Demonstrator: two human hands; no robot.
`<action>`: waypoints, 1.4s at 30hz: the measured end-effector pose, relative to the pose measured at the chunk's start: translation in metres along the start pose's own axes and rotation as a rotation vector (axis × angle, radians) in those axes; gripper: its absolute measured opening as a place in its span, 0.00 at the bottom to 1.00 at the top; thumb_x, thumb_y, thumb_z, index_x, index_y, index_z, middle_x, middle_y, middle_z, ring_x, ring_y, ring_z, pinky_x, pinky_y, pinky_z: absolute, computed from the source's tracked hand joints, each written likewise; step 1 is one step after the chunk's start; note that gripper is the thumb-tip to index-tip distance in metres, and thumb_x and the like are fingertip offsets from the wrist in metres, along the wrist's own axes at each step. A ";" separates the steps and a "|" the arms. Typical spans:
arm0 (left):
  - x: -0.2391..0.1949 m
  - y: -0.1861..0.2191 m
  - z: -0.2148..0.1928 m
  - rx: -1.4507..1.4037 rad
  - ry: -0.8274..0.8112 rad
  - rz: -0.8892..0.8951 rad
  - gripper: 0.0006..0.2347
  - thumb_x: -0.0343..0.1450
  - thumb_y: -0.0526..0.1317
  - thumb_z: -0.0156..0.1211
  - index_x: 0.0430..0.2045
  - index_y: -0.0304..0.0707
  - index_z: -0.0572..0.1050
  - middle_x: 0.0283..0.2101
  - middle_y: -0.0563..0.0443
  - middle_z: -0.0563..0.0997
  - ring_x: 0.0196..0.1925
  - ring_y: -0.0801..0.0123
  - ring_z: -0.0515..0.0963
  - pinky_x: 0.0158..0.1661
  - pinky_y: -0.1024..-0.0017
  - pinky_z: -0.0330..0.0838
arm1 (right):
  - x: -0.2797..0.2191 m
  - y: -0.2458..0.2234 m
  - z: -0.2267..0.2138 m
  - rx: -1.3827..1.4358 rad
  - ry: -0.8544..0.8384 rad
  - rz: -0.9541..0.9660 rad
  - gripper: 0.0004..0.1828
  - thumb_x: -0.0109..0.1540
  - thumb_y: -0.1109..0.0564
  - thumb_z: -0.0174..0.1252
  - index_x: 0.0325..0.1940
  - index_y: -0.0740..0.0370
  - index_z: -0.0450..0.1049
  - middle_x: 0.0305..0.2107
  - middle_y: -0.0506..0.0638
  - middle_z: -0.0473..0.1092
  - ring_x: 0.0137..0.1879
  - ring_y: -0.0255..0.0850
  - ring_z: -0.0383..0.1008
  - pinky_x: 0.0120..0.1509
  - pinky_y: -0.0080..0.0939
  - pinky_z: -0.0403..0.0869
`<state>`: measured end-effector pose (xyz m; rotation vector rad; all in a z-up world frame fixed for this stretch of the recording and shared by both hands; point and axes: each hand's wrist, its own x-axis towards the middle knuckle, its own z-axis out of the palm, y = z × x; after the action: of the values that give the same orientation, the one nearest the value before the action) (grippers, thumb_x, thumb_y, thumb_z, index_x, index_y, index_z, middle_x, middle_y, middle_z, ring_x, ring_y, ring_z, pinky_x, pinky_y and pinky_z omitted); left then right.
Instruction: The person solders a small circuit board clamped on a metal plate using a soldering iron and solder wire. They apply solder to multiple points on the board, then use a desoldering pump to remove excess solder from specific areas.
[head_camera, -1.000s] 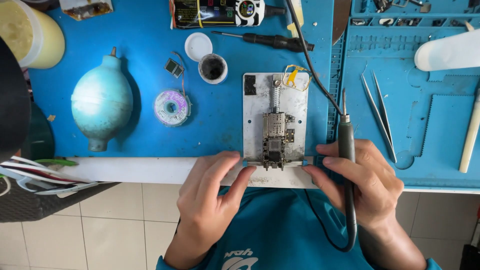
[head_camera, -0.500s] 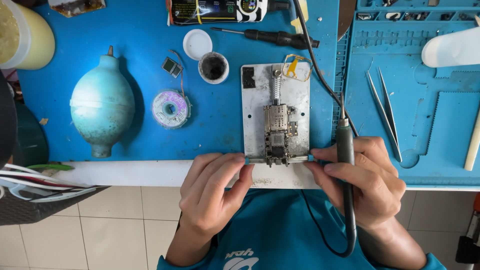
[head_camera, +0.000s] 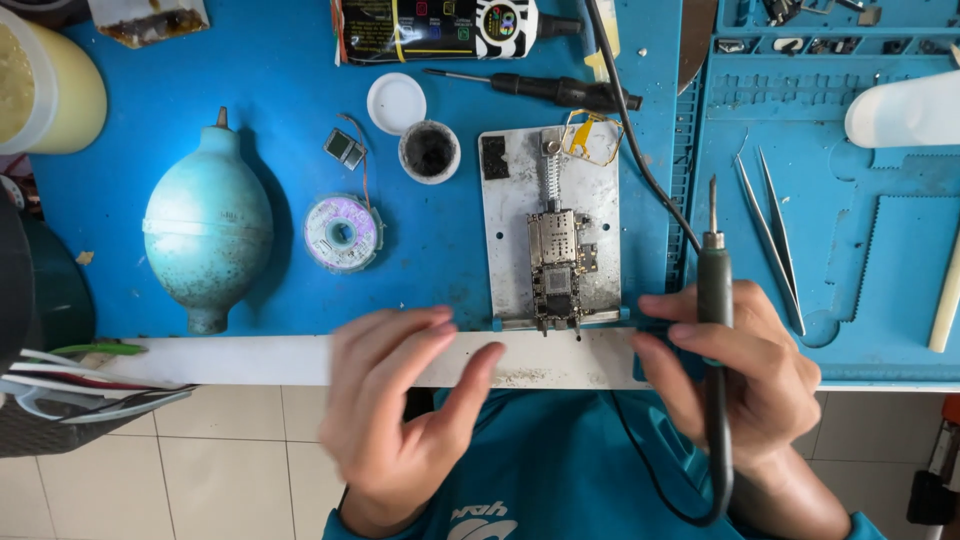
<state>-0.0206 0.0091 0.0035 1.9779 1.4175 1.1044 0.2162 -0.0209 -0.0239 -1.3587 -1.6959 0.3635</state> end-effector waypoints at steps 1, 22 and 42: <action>0.006 -0.001 -0.003 0.113 0.117 0.041 0.12 0.69 0.35 0.73 0.40 0.30 0.75 0.43 0.36 0.82 0.46 0.49 0.82 0.48 0.59 0.79 | -0.007 0.006 -0.002 0.088 0.027 0.012 0.12 0.62 0.66 0.63 0.41 0.67 0.65 0.34 0.70 0.74 0.40 0.58 0.81 0.50 0.51 0.78; 0.037 -0.019 -0.002 0.441 0.121 -0.101 0.04 0.79 0.32 0.62 0.42 0.30 0.75 0.61 0.27 0.74 0.54 0.38 0.69 0.57 0.50 0.66 | -0.016 0.029 -0.020 0.515 -0.037 0.045 0.13 0.55 0.63 0.67 0.38 0.55 0.70 0.42 0.62 0.71 0.41 0.47 0.83 0.47 0.37 0.91; 0.021 -0.004 0.004 -0.331 -0.073 -0.139 0.11 0.66 0.28 0.66 0.40 0.33 0.74 0.41 0.36 0.80 0.41 0.59 0.84 0.39 0.70 0.88 | -0.055 0.068 -0.061 0.645 0.190 0.487 0.25 0.61 0.55 0.66 0.59 0.49 0.63 0.50 0.55 0.74 0.60 0.43 0.81 0.67 0.45 0.89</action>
<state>-0.0165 0.0304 0.0051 1.6456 1.2244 1.1111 0.3056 -0.0636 -0.0636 -1.2391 -0.9458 0.9350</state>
